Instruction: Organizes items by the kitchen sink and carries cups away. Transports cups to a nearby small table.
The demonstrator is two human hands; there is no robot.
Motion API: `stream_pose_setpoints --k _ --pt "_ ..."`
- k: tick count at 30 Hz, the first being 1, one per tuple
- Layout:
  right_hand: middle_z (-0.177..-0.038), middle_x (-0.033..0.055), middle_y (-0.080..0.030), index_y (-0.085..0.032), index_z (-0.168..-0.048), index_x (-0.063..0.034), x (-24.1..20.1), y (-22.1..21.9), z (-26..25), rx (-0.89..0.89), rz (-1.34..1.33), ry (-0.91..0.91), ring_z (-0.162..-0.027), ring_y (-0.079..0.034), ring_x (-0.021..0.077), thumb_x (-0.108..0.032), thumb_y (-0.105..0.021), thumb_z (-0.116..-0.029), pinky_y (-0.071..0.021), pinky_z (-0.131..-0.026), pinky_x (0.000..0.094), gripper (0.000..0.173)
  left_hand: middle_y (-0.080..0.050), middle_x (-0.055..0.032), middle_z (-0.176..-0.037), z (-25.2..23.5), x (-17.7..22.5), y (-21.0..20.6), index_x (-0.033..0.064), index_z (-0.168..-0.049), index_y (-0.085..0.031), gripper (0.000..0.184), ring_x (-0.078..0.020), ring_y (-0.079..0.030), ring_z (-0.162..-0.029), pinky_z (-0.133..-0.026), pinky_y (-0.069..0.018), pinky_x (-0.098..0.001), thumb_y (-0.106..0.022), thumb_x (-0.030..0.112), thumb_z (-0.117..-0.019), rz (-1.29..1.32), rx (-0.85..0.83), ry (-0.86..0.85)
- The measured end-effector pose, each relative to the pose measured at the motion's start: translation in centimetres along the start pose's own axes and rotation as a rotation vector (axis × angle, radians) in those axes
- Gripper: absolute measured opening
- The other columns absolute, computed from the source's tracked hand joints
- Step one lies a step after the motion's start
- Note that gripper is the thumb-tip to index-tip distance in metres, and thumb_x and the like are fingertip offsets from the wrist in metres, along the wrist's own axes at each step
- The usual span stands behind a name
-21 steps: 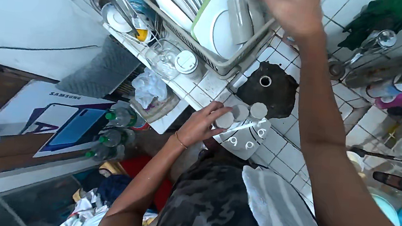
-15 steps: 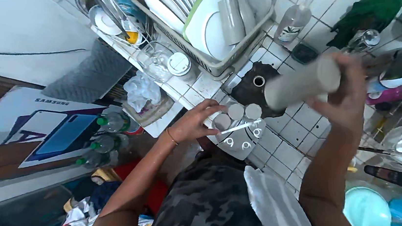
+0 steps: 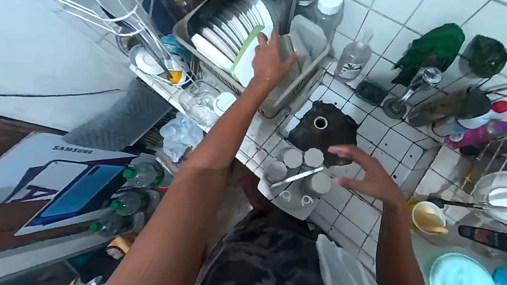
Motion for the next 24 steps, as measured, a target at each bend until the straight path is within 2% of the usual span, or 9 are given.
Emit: stream_pose_setpoints --k 2,4,8,10,13,15,18,21,24 --pt "-0.135 0.0111 -0.065 -0.063 -0.134 -0.0035 -0.3 1.9 -3.6 0.114 0.106 0.026 -0.124 -0.062 0.0205 -0.036 -0.072 -0.0926 -0.0514 -0.107 0.043 0.054 -0.034 -0.0305 -0.157 -1.3 0.4 -1.1 0.0072 -0.156 -0.04 0.088 -0.0483 -0.052 -0.13 -0.098 -0.052 -0.059 -0.068 0.06 -0.0911 -0.066 -0.003 0.06" --pt "-0.13 0.015 -0.067 -0.064 -0.132 -0.0019 -0.3 3.2 -8.3 0.237 0.199 0.063 -0.119 -0.065 0.023 -0.026 -0.069 -0.0964 -0.0536 -0.104 0.0423 0.044 -0.038 -0.0298 -0.154 -1.3 0.3 -1.6 0.0008 -0.149 -0.045 0.08 -0.0482 -0.051 -0.131 -0.099 -0.0527 -0.0577 -0.077 0.04 -0.0882 -0.049 0.035 0.093" --pt "-0.135 0.018 -0.062 -0.062 -0.136 -0.0045 0.2 3.8 -18.4 0.322 0.291 0.068 -0.123 -0.062 0.0273 -0.028 -0.065 -0.1006 -0.0526 -0.105 0.043 0.043 -0.053 -0.0317 -0.137 2.3 -1.5 -0.1 -0.0078 -0.141 -0.041 0.074 -0.0448 -0.057 -0.125 -0.104 -0.05 -0.0542 -0.08 0.021 -0.0848 0.191 0.191 -0.02" --pt "-0.137 0.0204 -0.059 -0.06 -0.14 -0.0058 0.4 3.2 -22.9 0.331 0.382 0.07 -0.124 -0.06 0.0322 -0.028 -0.065 -0.1003 -0.0509 -0.106 0.0466 0.045 -0.057 -0.0311 -0.131 5.5 -2.5 2.4 -0.0091 -0.136 -0.045 0.067 -0.0407 -0.06 -0.12 -0.1 -0.0526 -0.0512 -0.079 0.02 -0.087 0.294 0.308 -0.152" --pt "-0.14 0.024 -0.055 -0.056 -0.146 -0.0107 1.4 1.8 -28.5 0.296 0.522 0.006 -0.127 -0.057 0.0408 -0.028 -0.065 -0.099 -0.0499 -0.104 0.0533 0.051 -0.056 -0.0252 -0.131 12.2 -3.4 7.9 -0.0067 -0.139 -0.043 0.07 -0.0272 -0.067 -0.108 -0.085 -0.0618 -0.0405 -0.08 0.024 -0.0891 0.422 0.418 -0.214" --pt "-0.145 0.0272 -0.05 -0.052 -0.151 -0.0156 2.1 0.9 -31.1 0.262 0.619 -0.08 -0.129 -0.053 0.0459 -0.032 -0.066 -0.0985 -0.0492 -0.102 0.0575 0.057 -0.056 -0.02 -0.135 17.8 -3.8 11.2 -0.0033 -0.142 -0.043 0.07 -0.0236 -0.066 -0.112 -0.086 -0.0614 -0.039 -0.082 0.021 -0.0883 0.479 0.398 -0.243" --pt "-0.151 0.0313 -0.043 -0.047 -0.155 -0.0189 3.3 -0.3 -32.8 0.23 0.713 -0.219 -0.133 -0.048 0.0516 -0.035 -0.069 -0.0956 -0.0475 -0.099 0.0633 0.065 -0.053 -0.0059 -0.139 25.6 -4.7 13.5 0.0095 -0.143 -0.044 0.073 -0.0198 -0.06 -0.122 -0.097 -0.059 -0.0385 -0.085 0.021 -0.0841 0.599 0.284 -0.301" --pt "-0.152 0.033 -0.041 -0.044 -0.156 -0.0178 3.9 -0.8 -33.5 0.263 0.743 -0.28 -0.132 -0.048 0.0543 -0.029 -0.075 -0.0895 -0.0457 -0.1 0.065 0.074 -0.059 0.001 -0.138 30.5 -4.9 12.4 0.0179 -0.139 -0.049 0.074 -0.0178 -0.061 -0.123 -0.103 -0.0566 -0.0391 -0.09 0.023 -0.0776 0.685 0.161 -0.38" --pt "-0.146 0.0302 -0.049 -0.05 -0.15 -0.0125 3.5 -0.2 -33.3 0.341 0.702 -0.258 -0.125 -0.057 0.0486 -0.019 -0.066 -0.0925 -0.0488 -0.099 0.0602 0.06 -0.062 -0.0036 -0.137 33.3 -4.5 8.8 0.0203 -0.135 -0.057 0.067 -0.0216 -0.061 -0.126 -0.103 -0.0563 -0.0421 -0.091 0.022 -0.0778 0.712 0.005 -0.405"
Point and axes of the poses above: each hand's wrist, its own z-axis away from the middle knuckle, its own y-axis out of the back of the hand, x = y × z, the point moved 6 cm from there along -z, towards the middle knuckle
